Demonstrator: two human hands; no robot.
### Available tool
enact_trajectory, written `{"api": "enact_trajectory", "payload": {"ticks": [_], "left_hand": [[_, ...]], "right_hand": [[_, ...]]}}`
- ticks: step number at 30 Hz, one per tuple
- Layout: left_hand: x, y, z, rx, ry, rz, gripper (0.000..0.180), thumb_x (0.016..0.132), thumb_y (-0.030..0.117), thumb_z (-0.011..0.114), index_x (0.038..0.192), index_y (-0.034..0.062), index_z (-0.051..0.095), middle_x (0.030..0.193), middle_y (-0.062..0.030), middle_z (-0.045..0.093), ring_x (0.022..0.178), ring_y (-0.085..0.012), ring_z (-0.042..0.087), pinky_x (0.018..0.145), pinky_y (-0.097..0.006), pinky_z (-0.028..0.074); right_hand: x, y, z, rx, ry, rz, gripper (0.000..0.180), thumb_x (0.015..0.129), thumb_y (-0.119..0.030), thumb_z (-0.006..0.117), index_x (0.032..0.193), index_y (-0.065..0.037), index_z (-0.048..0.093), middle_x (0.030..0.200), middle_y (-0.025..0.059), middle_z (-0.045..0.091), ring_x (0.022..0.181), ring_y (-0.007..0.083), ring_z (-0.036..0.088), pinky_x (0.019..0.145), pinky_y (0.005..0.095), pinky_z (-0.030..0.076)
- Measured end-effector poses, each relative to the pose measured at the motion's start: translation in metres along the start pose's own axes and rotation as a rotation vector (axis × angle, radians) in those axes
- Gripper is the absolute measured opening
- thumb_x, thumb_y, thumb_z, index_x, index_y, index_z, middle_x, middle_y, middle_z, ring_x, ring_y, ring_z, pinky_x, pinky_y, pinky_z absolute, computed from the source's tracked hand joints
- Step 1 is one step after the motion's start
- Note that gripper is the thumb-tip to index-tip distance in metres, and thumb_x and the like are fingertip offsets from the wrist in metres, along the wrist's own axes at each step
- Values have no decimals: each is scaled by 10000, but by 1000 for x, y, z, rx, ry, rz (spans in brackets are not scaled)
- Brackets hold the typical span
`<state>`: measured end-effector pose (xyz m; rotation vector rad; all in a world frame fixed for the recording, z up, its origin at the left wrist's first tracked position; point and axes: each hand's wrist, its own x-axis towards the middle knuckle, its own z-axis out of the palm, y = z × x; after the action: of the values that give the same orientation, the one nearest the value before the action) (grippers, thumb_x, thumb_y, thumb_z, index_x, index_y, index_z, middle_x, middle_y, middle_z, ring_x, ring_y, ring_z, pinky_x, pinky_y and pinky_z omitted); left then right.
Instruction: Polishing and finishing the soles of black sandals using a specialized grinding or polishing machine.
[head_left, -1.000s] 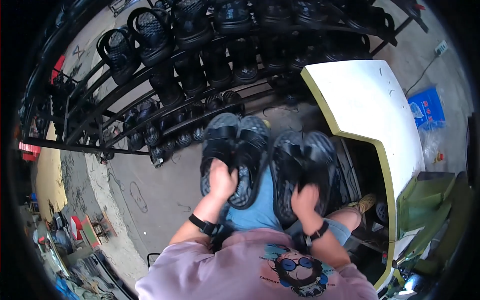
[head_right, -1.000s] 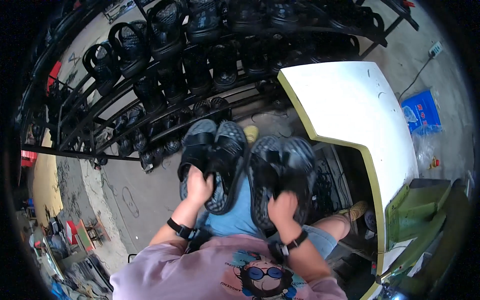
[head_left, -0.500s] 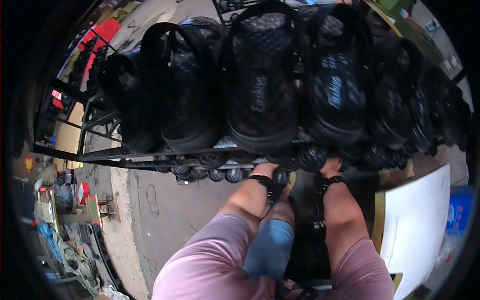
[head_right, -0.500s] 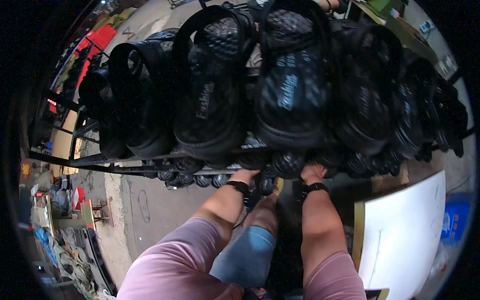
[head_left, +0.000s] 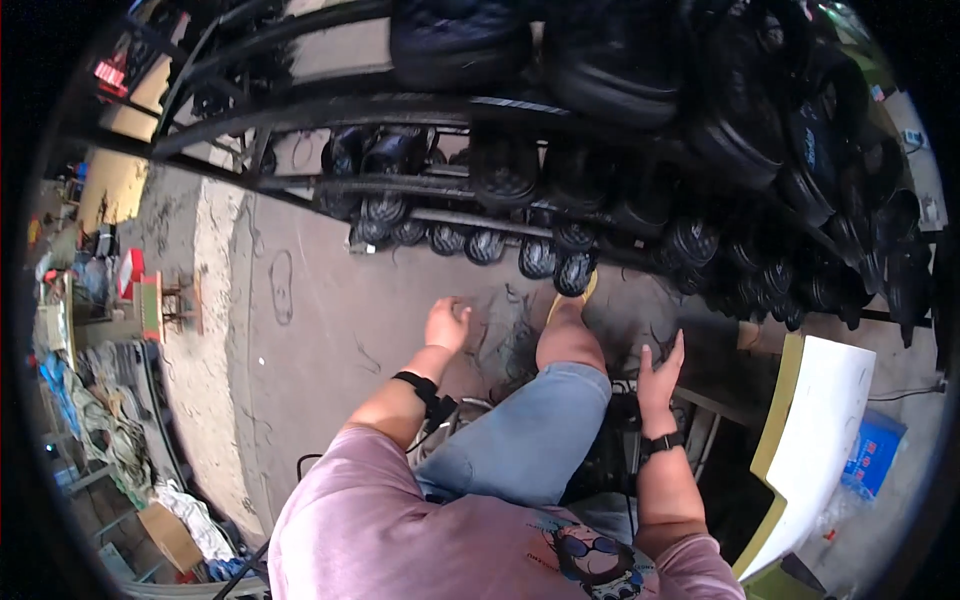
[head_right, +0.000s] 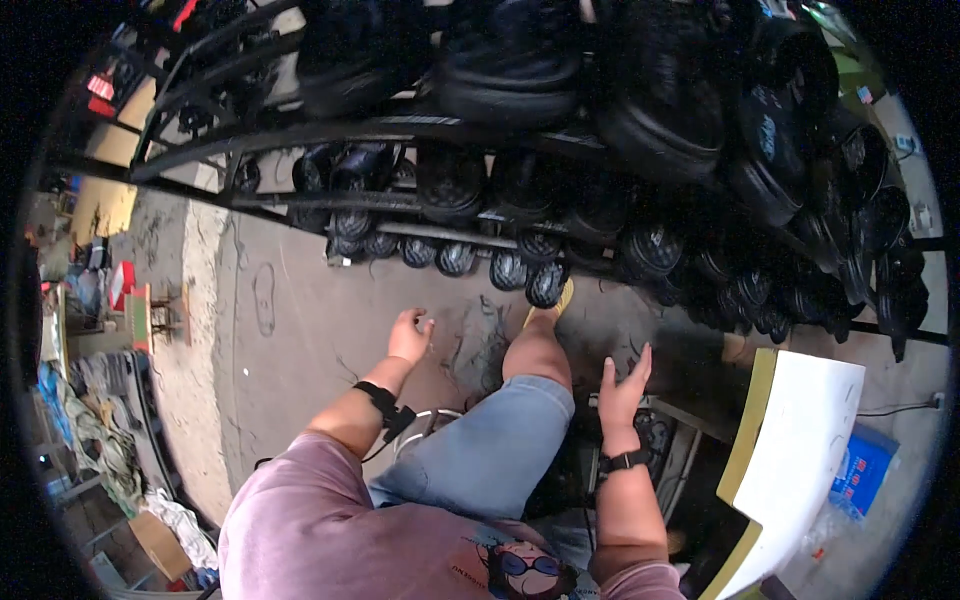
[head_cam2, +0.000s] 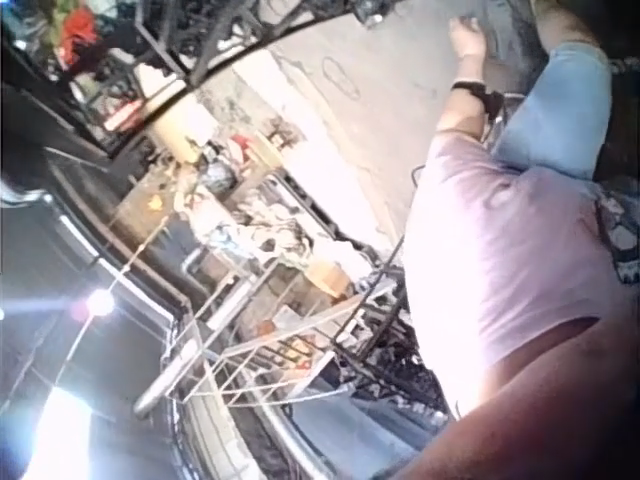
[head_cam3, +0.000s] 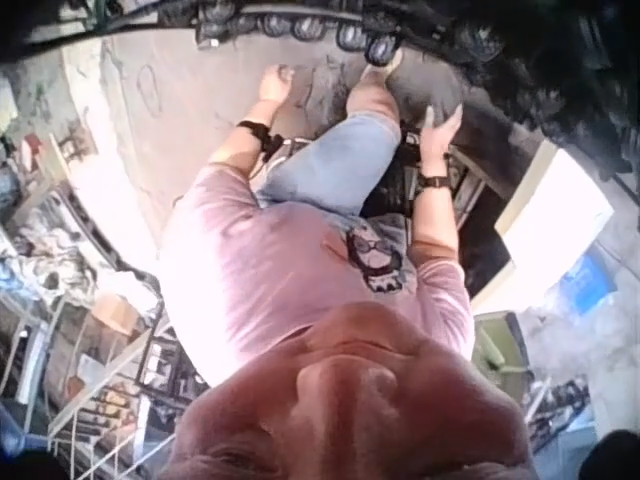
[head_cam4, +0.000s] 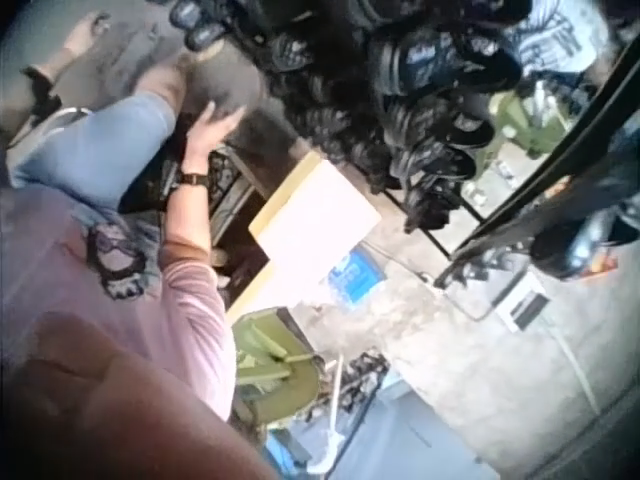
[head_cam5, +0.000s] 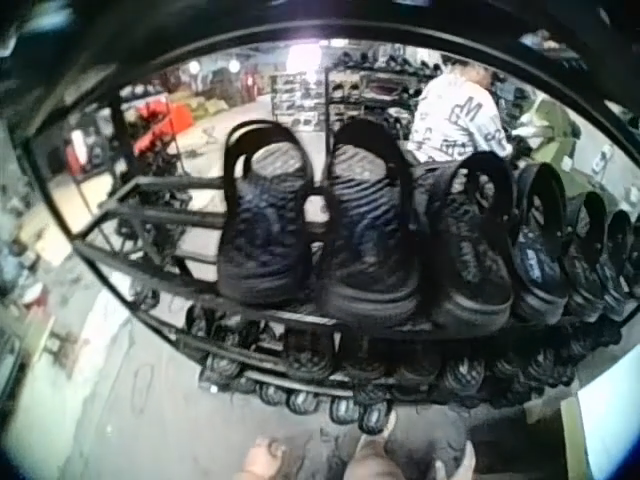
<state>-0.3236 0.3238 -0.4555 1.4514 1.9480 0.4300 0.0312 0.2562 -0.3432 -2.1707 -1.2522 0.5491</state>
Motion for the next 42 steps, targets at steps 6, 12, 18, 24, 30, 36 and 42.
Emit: {"api": "enact_trajectory", "payload": {"ticks": [6,12,18,24,30,36,42], "left_hand": [[21,-19,55,-45,-284,-62,485,782,339,691,1128,15,593,1093,-201,624,988,-326,616,852,-392,487],[80,47,142,87,-594,58,684,745,419,721,1245,9,498,1242,-209,542,1168,-343,507,977,-394,417],[145,96,222,368,-465,98,1147,558,563,812,1366,-61,289,1416,-228,348,1313,-351,335,1082,-367,304],[191,123,262,574,-564,203,974,649,603,702,1312,-33,378,1318,-200,474,1251,-328,425,1036,-365,348],[203,116,246,805,-564,99,800,781,646,543,1194,-40,532,1212,-222,557,1175,-368,495,982,-390,390],[143,78,145,-69,-809,-11,434,822,305,690,1000,-84,622,969,-169,663,880,-249,638,804,-353,482],[-15,141,20,-741,-992,128,301,857,92,576,1134,-12,518,1029,-72,604,861,-192,598,737,-294,495]], "right_hand": [[-59,-100,-141,-584,377,-573,374,773,-82,650,1130,5,579,1189,185,570,1121,355,516,983,450,376],[-35,-88,-235,-315,530,103,526,936,-230,478,1383,13,347,1421,170,371,1338,255,315,1107,377,207],[-22,-56,-225,-73,487,14,819,880,-535,441,1434,25,216,1477,216,245,1387,312,218,1133,402,147],[-23,-55,-229,-189,485,171,977,834,-692,371,1416,72,197,1448,269,260,1366,341,257,1115,422,182],[-11,-58,-232,-129,463,143,919,853,-646,347,1423,56,185,1447,266,261,1361,346,269,1119,420,190],[-28,-47,-236,-339,455,-28,613,886,-319,481,1396,-15,330,1368,209,412,1293,322,378,1082,401,257],[-46,-40,-217,-437,469,115,449,830,-208,593,1236,-32,516,1100,186,603,1116,373,516,996,412,359]]}}
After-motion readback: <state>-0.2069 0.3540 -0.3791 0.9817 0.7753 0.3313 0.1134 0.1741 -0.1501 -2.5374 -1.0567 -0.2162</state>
